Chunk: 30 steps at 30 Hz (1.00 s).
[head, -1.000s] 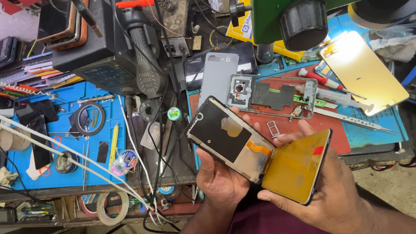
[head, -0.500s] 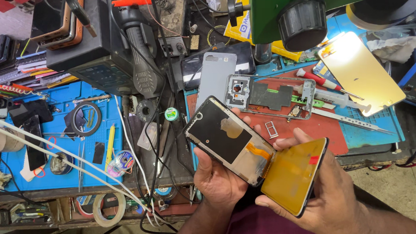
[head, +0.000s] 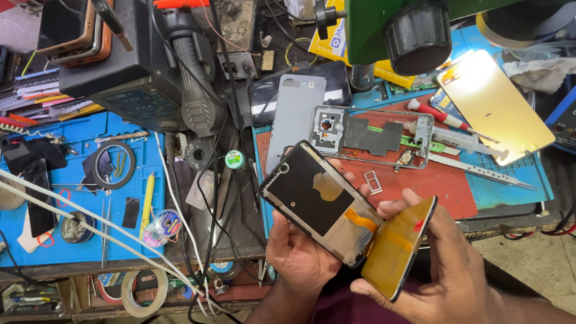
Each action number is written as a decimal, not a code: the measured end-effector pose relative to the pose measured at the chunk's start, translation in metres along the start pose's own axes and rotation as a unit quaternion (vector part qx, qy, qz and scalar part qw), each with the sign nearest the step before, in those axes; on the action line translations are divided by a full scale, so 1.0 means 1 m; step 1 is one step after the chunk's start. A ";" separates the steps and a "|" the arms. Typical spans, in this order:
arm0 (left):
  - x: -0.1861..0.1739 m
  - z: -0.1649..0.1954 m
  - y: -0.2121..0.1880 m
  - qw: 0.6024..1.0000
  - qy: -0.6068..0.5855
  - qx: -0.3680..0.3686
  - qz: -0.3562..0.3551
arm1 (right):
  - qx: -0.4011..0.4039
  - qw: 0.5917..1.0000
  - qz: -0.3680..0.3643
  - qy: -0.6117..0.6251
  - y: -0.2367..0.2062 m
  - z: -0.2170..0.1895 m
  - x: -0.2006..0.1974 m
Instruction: The person handles a disassembled smartphone, removes the back cover, and manipulates internal components including the battery and connectors. They use tweezers to adjust small parts and reposition the back cover while working at a cluttered electronics repair bench.
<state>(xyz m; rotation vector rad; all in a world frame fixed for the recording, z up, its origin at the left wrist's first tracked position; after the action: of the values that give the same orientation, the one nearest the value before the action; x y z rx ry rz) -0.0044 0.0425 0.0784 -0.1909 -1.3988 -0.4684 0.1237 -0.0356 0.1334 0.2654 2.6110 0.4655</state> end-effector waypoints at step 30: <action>0.105 -0.038 0.023 0.702 0.676 0.007 -0.225 | 0.090 0.965 -0.044 0.243 -0.017 0.102 0.025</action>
<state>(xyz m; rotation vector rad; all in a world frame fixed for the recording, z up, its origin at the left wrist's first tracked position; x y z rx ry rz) 0.0498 0.0264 0.1776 0.4798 0.0618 -0.7644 0.1488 -0.0162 0.0321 0.1006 3.1370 0.2864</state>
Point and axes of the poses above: each hand's wrist, its own y-axis towards the middle knuckle, its own x-axis out of the palm, z = x × y, the point moved 10 cm from there along y, towards the middle knuckle, and after that the axes turned 13 degrees about -y, right-handed, at the moved point
